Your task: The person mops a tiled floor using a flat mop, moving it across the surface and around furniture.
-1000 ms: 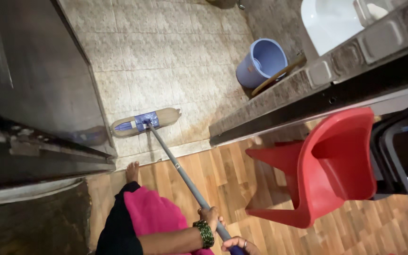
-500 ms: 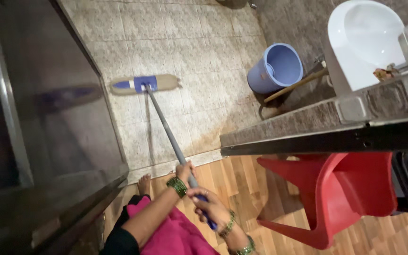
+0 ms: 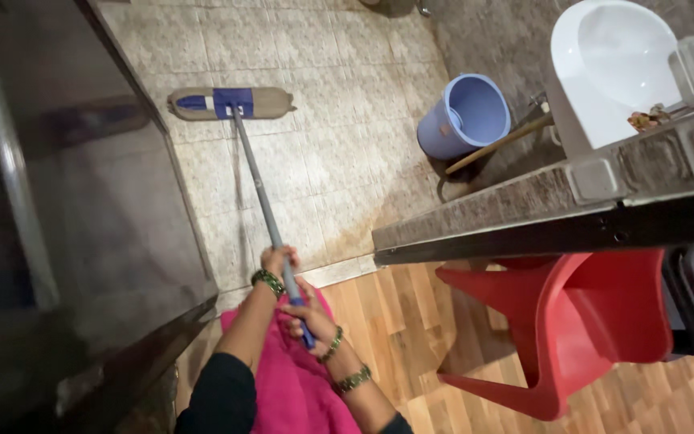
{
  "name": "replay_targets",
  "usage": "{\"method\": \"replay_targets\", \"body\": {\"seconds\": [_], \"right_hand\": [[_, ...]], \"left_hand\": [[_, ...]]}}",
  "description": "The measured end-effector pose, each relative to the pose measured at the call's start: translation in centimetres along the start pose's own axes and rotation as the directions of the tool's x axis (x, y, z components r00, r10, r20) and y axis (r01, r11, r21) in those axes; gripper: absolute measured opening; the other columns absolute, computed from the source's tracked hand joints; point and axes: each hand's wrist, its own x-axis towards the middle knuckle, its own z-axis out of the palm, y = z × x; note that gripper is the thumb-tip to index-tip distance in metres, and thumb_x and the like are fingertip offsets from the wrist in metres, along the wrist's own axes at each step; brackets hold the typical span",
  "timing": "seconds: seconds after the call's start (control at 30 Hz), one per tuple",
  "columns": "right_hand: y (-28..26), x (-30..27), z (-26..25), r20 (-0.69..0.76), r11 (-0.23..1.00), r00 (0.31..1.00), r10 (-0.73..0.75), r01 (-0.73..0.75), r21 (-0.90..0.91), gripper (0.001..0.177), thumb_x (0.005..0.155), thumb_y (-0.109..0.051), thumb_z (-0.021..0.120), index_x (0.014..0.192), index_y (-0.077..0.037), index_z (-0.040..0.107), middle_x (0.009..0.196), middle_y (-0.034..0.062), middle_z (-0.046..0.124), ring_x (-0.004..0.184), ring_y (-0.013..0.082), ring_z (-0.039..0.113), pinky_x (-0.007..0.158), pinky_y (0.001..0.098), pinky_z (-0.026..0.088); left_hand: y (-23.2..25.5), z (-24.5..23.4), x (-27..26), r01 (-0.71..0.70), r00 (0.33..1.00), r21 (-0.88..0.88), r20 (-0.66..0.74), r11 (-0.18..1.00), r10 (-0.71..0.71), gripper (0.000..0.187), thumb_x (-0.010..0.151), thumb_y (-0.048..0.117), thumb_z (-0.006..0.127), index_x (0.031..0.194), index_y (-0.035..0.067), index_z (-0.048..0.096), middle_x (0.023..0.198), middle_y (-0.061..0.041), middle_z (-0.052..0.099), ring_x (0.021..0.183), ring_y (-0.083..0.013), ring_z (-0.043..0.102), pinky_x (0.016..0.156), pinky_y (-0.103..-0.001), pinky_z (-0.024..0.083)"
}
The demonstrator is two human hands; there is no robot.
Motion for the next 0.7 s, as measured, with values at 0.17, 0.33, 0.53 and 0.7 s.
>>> {"method": "replay_targets", "body": {"seconds": [0.17,0.33,0.53,0.7], "right_hand": [[2.4,-11.5,-4.5,-0.101,0.996,0.992,0.071,-0.077,-0.049,0.074,0.094,0.007,0.056,0.153,-0.033,0.036,0.09,0.0038,0.055,0.055,0.0075,0.044,0.041,0.0185,0.038],[2.1,-27.9,-8.6,-0.094,0.986,0.99,0.106,-0.093,0.138,0.066,0.092,0.01,0.055,0.148,-0.023,0.046,0.098,0.0075,0.058,0.056,0.0068,0.045,0.04,0.0174,0.037],[4.3,-41.2,-17.0,0.036,0.996,0.998,0.051,-0.053,0.067,0.03,0.087,0.011,0.058,0.108,-0.009,0.051,0.106,0.0174,0.057,0.056,0.0077,0.044,0.043,0.0186,0.035],[7.9,-40.8,-23.2,0.09,0.999,0.995,-0.053,0.053,0.003,0.028,0.083,0.014,0.056,0.094,-0.01,0.047,0.108,0.0201,0.058,0.053,0.0059,0.038,0.048,0.0204,0.029]], "left_hand": [[-7.8,-0.8,-7.8,0.249,0.969,-0.029,0.019,0.968,-0.248,0.008,0.088,0.003,0.062,0.093,0.001,0.056,0.075,-0.014,0.067,0.064,-0.0255,0.068,0.059,-0.042,0.063],[-20.8,2.1,-17.5,0.371,0.927,0.015,0.046,0.929,-0.371,0.008,0.092,0.01,0.056,0.085,0.006,0.053,0.065,-0.009,0.057,0.056,-0.0258,0.058,0.052,-0.042,0.053],[-31.8,5.1,-28.4,0.628,0.776,-0.002,0.077,0.778,-0.626,0.015,0.096,0.005,0.052,0.081,0.009,0.05,0.066,-0.011,0.052,0.06,-0.0269,0.056,0.063,-0.043,0.054],[-33.5,5.4,-30.1,0.65,0.748,0.06,0.131,0.758,-0.651,0.014,0.096,0.015,0.046,0.083,0.01,0.044,0.063,-0.007,0.047,0.057,-0.0242,0.052,0.057,-0.043,0.051]]}}
